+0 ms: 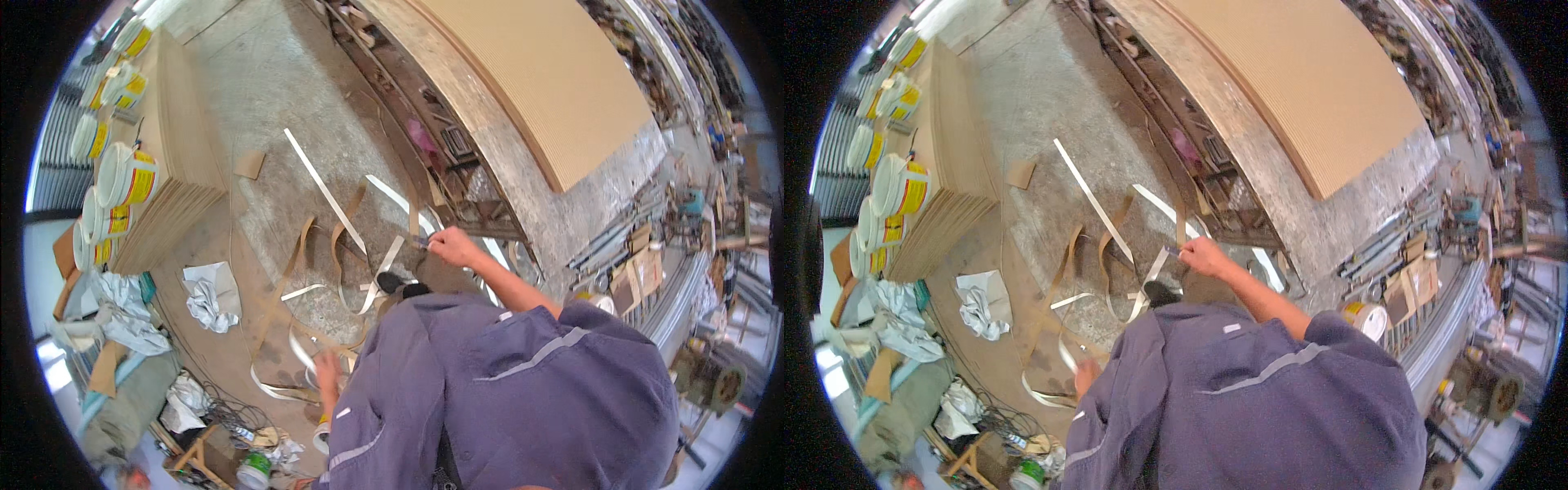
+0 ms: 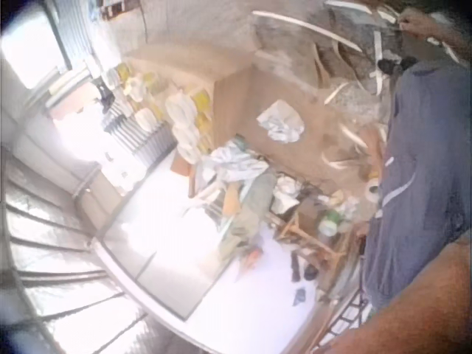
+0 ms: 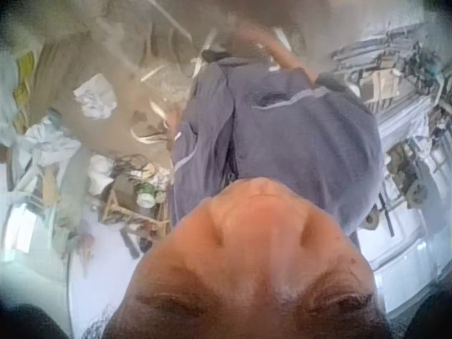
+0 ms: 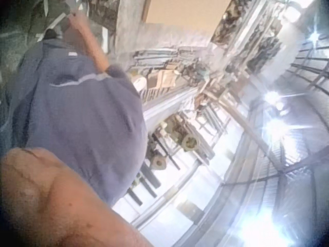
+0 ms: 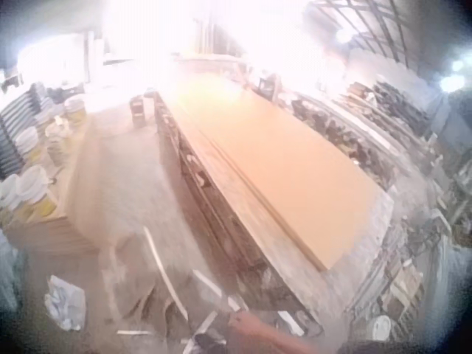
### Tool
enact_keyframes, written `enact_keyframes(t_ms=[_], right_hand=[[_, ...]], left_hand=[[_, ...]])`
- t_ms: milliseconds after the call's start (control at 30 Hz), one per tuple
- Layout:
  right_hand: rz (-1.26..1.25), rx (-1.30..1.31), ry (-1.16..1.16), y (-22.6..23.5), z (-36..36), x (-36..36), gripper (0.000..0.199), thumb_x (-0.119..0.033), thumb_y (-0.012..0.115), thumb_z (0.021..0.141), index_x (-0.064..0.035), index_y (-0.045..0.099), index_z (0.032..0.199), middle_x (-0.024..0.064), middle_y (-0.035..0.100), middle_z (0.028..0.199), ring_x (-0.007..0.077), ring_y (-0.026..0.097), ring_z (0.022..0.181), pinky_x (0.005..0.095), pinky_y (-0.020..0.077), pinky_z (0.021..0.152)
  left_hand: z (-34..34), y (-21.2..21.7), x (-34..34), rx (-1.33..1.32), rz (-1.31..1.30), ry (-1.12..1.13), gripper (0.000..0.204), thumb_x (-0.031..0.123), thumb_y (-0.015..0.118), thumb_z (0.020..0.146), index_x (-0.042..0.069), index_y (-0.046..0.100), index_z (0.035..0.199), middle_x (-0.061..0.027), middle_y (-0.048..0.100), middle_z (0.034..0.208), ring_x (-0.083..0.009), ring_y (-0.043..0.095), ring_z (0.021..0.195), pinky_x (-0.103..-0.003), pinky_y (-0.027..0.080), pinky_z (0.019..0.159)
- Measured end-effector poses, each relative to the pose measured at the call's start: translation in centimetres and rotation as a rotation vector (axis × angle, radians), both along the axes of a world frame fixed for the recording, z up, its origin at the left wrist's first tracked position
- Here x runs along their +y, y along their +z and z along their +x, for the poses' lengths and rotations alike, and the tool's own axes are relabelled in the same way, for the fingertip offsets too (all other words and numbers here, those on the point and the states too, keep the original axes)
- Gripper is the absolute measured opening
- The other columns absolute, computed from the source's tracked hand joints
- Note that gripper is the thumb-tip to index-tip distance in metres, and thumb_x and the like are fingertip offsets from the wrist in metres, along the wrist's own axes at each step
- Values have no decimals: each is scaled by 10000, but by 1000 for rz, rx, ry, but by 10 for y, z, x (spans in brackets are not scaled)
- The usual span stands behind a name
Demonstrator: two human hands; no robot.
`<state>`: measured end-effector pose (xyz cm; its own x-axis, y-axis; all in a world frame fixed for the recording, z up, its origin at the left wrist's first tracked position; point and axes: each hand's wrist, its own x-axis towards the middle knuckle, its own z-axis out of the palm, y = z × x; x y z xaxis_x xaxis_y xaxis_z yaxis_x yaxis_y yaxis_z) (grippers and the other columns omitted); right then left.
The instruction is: The person smooths a large sheet of textured material on a workbench using a wooden block, then uses a utility knife to cut the material along the edges. The person removes the cut-off strips and lifts the trimmed sheet.
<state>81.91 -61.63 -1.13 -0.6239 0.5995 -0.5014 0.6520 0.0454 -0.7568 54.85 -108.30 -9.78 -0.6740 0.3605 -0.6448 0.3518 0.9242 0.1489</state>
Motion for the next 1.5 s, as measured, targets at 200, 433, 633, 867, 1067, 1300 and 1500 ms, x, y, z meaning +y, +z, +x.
enact_keyframes(t_ms=[200, 433, 633, 867, 1067, 1300, 1500], right_hand=[[39, -42, -280, 65, 75, 29, 318, -246, 612, 811, -12, 701, 1009, 203, 680, 821, 305, 672, 753, 380, 510, 700], [191, -94, -751, 59, 211, 48, 297, -202, 612, 837, 17, 690, 1022, 159, 698, 852, 229, 663, 749, 348, 506, 687], [394, -175, -787, 48, 263, 77, 268, -202, 613, 833, -9, 711, 990, 190, 686, 923, 350, 652, 888, 405, 504, 805], [562, -228, -915, 47, 271, 94, 269, -168, 622, 840, -1, 688, 1040, 154, 669, 1101, 321, 622, 1032, 369, 482, 910], [327, -14, -1445, 73, 263, 78, 221, -120, 600, 867, -5, 700, 1027, 79, 693, 987, 166, 648, 874, 301, 499, 816], [195, 29, -1881, 112, 216, 23, 211, -116, 535, 924, -3, 704, 981, 56, 669, 800, 122, 643, 732, 262, 523, 698], [121, 10, -2086, 98, 157, -33, 216, -117, 523, 942, 6, 697, 979, 53, 653, 773, 121, 636, 704, 264, 535, 641]], left_hand=[[-135, 91, 237, -250, 781, 333, 346, 329, 548, 996, -1, 616, 1076, -75, 672, 941, -142, 632, 787, -284, 512, 679], [-27, 108, 411, -240, 790, -172, 313, 274, 578, 978, 0, 634, 1117, -99, 692, 952, -205, 653, 824, -320, 525, 767], [139, 149, 531, -230, 859, -754, 385, 273, 601, 947, 9, 590, 1227, -208, 621, 1203, -372, 560, 1153, -428, 434, 987], [170, 185, 678, -102, 1081, -1107, 508, 301, 587, 955, 27, 466, 1365, -241, 438, 1431, -399, 371, 1359, -477, 302, 1127], [142, 161, 833, 246, 980, -1339, 663, 462, 491, 984, 46, 341, 1478, -266, 268, 1539, -469, 209, 1430, -546, 203, 1166], [179, 126, 914, 317, 864, -1504, 692, 513, 384, 1006, 57, 279, 1516, -259, 160, 1577, -460, 91, 1463, -543, 111, 1192], [225, 132, 883, 273, 799, -1796, 729, 557, 311, 1004, 68, 223, 1538, -236, 74, 1603, -440, 20, 1477, -538, 30, 1199]])
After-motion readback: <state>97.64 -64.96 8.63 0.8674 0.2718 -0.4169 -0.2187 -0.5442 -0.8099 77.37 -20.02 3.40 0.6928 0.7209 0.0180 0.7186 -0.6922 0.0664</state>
